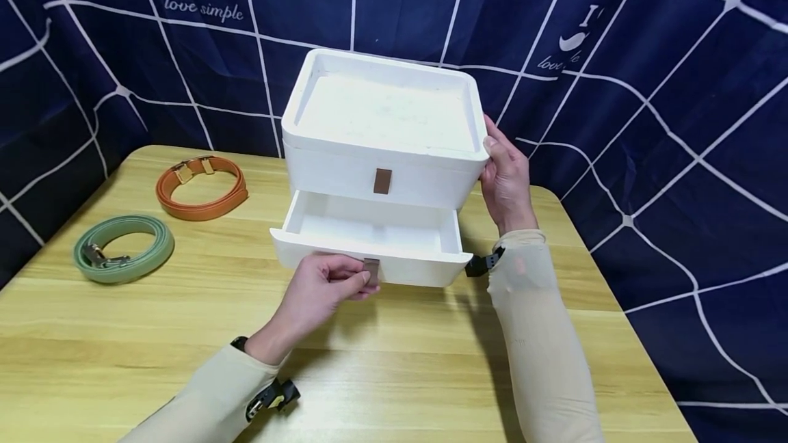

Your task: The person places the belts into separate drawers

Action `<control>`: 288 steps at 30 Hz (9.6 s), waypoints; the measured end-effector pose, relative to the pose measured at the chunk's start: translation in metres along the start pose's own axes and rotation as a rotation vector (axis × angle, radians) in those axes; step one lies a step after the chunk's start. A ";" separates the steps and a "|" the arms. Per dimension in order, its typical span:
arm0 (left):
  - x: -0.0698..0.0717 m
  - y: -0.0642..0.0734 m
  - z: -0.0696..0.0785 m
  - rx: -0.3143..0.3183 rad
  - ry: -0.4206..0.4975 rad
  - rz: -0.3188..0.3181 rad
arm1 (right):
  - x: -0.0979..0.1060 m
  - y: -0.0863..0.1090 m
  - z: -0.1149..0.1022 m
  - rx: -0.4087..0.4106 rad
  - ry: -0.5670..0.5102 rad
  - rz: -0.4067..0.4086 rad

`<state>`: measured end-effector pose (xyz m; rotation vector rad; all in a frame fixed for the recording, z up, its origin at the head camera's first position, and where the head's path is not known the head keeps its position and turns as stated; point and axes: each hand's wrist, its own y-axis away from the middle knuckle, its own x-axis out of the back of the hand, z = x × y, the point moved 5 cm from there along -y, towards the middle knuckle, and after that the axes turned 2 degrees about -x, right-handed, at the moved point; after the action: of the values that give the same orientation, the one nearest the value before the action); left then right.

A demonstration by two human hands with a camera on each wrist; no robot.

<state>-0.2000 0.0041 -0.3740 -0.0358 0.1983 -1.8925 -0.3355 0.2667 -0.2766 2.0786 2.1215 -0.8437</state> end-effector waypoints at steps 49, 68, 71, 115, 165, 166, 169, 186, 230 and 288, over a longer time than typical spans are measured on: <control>-0.002 0.009 0.000 -0.051 -0.006 0.011 | 0.000 -0.001 0.001 0.004 -0.001 -0.007; -0.003 0.011 0.000 -0.053 -0.039 0.006 | 0.000 -0.001 0.001 0.017 0.012 -0.012; -0.003 0.012 0.000 -0.060 -0.048 0.006 | 0.001 -0.001 0.002 0.012 0.008 -0.008; -0.004 0.018 0.000 -0.108 -0.007 -0.024 | 0.000 -0.002 0.003 0.012 0.007 0.004; 0.178 0.061 0.045 0.034 -0.964 0.053 | -0.001 -0.001 0.002 0.045 -0.021 -0.022; 0.188 0.062 0.048 0.015 -1.030 0.126 | -0.002 -0.001 0.002 0.044 -0.020 -0.019; 0.211 0.065 0.053 0.023 -1.183 0.288 | -0.001 -0.001 0.001 0.040 -0.010 -0.017; 0.248 0.074 0.039 0.155 -1.328 0.351 | -0.002 -0.001 0.002 0.039 -0.010 -0.018; 0.253 0.057 0.022 0.157 -1.354 0.316 | -0.001 -0.002 0.003 0.051 -0.004 -0.025; 0.132 0.052 0.127 -0.638 -1.060 0.198 | 0.003 0.000 0.006 0.041 0.037 -0.009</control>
<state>-0.1791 -0.1519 -0.2669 -1.3536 0.0559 -1.3293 -0.3378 0.2669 -0.2825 2.1222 2.1508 -0.8636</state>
